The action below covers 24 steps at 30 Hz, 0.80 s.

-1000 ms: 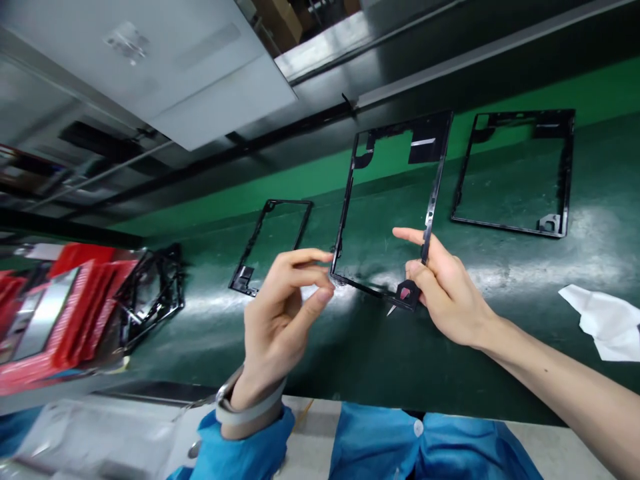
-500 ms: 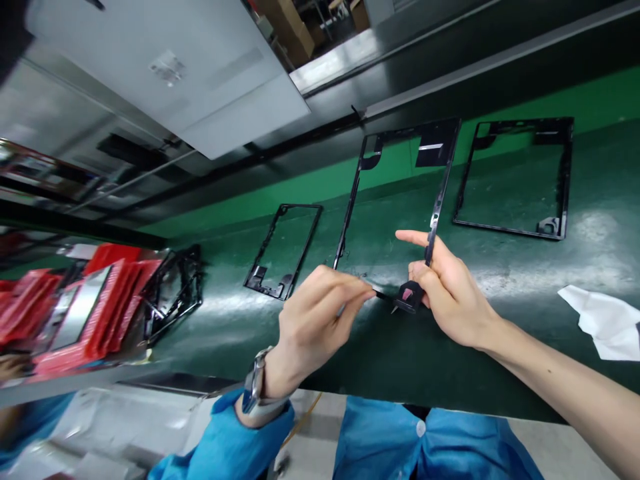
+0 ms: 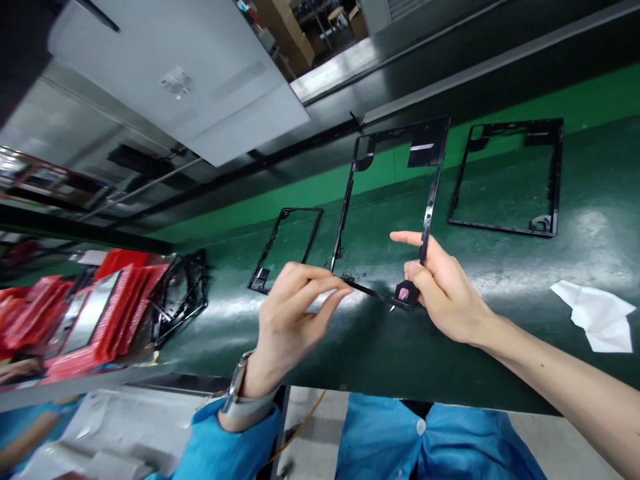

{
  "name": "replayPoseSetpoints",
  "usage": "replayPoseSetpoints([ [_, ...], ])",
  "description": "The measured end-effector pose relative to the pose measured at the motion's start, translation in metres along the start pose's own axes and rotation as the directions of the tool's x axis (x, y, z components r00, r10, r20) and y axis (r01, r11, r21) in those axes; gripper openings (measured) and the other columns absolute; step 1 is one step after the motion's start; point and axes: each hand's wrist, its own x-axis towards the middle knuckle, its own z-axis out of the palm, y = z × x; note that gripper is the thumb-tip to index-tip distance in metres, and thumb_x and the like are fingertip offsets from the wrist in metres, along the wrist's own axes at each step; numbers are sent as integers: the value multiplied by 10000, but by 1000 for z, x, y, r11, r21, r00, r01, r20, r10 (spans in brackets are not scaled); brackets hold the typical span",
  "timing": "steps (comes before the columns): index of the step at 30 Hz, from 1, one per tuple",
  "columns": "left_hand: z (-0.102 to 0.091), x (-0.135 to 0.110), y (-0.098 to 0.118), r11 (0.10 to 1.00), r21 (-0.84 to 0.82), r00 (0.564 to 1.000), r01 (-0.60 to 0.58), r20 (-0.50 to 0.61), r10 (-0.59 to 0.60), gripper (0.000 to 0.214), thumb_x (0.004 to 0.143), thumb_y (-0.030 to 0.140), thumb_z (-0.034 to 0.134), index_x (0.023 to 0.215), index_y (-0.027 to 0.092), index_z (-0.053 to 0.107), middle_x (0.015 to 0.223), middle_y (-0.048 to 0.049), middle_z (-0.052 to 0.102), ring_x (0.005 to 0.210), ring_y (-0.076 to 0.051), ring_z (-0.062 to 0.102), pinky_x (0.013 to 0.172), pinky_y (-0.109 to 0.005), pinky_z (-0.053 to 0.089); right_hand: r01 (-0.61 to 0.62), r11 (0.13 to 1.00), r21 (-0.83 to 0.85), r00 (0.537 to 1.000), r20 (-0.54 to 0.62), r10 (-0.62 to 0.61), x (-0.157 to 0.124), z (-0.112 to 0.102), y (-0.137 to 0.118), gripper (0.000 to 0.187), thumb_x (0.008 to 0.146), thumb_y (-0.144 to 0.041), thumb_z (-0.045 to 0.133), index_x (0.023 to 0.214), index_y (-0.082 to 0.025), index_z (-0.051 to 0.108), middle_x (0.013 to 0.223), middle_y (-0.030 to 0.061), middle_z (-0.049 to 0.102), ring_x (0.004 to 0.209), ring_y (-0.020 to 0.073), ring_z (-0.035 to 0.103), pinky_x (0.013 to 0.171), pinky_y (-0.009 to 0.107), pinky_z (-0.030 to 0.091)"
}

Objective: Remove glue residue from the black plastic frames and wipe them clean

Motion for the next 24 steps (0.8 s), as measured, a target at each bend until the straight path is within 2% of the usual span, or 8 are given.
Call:
replayPoseSetpoints([
  [2, -4, -2, -11, 993, 30, 991, 114, -67, -112, 78, 998, 144, 728, 985, 212, 693, 943, -31, 695, 906, -188, 633, 824, -346, 509, 2, 1000, 1, 1000, 2, -2, -1, -1, -2, 470, 1071, -232, 448, 1537, -227, 516, 744, -37, 534, 561, 119, 470, 497, 244, 398],
  [4, -5, -5, -19, 968, -64, 960, 243, -127, -249, 69, 1016, 180, 708, 965, 214, 676, 1007, -46, 682, 990, -203, 649, 880, -362, 524, 7, 1000, 0, 1000, 10, -7, -1, -2, -3, 469, 1072, -236, 441, 1535, -215, 517, 721, -40, 512, 558, 122, 443, 493, 245, 386],
  [6, -3, -6, -17, 897, -318, 924, 308, -124, -362, 67, 1047, 220, 672, 981, 213, 660, 1110, -66, 672, 1082, -206, 660, 942, -374, 552, 13, 1000, -4, 1000, 17, -13, -1, -2, -3, 467, 1078, -246, 440, 1537, -211, 518, 713, -41, 501, 557, 122, 425, 490, 244, 380],
  [8, 2, -4, -9, 761, -582, 914, 286, -74, -399, 76, 1080, 256, 627, 1021, 214, 650, 1218, -84, 667, 1116, -198, 673, 969, -382, 583, 8, 1000, -9, 1000, 19, -8, -1, -2, -2, 467, 1081, -250, 447, 1541, -218, 523, 715, -40, 500, 557, 122, 429, 486, 241, 380],
  [10, 8, 1, 4, 680, -697, 933, 228, -44, -358, 73, 1083, 254, 631, 1030, 212, 658, 1203, -78, 691, 1071, -181, 694, 941, -360, 600, -7, 1000, -2, 1000, 7, 7, 0, -2, -1, 471, 1075, -249, 462, 1541, -232, 528, 729, -37, 510, 558, 121, 445, 475, 236, 376],
  [14, 20, 9, 21, 870, -483, 991, 100, -29, -130, 84, 990, 128, 755, 998, 207, 726, 962, -17, 757, 942, -153, 701, 868, -305, 567, -27, 999, 40, 1000, -13, 28, 0, -2, 1, 475, 1067, -249, 477, 1539, -256, 532, 752, -31, 543, 557, 118, 454, 458, 231, 363],
  [16, 23, 10, 22, 930, -364, 998, 51, -6, -57, 107, 985, 120, 758, 1039, 212, 747, 979, -21, 774, 940, -162, 694, 868, -319, 566, -19, 999, 46, 1000, -11, 19, 0, -2, 1, 467, 1070, -245, 474, 1533, -265, 537, 749, -30, 555, 563, 118, 459, 461, 231, 358],
  [24, 32, 5, 18, 953, -304, 994, -10, 98, 42, 60, 1057, 152, 659, 1077, 206, 643, 1001, -32, 738, 960, -173, 661, 881, -339, 548, 19, 999, 39, 1000, 7, -19, 0, -1, 2, 455, 1073, -256, 486, 1522, -267, 556, 746, -33, 563, 578, 114, 463, 479, 238, 367],
])
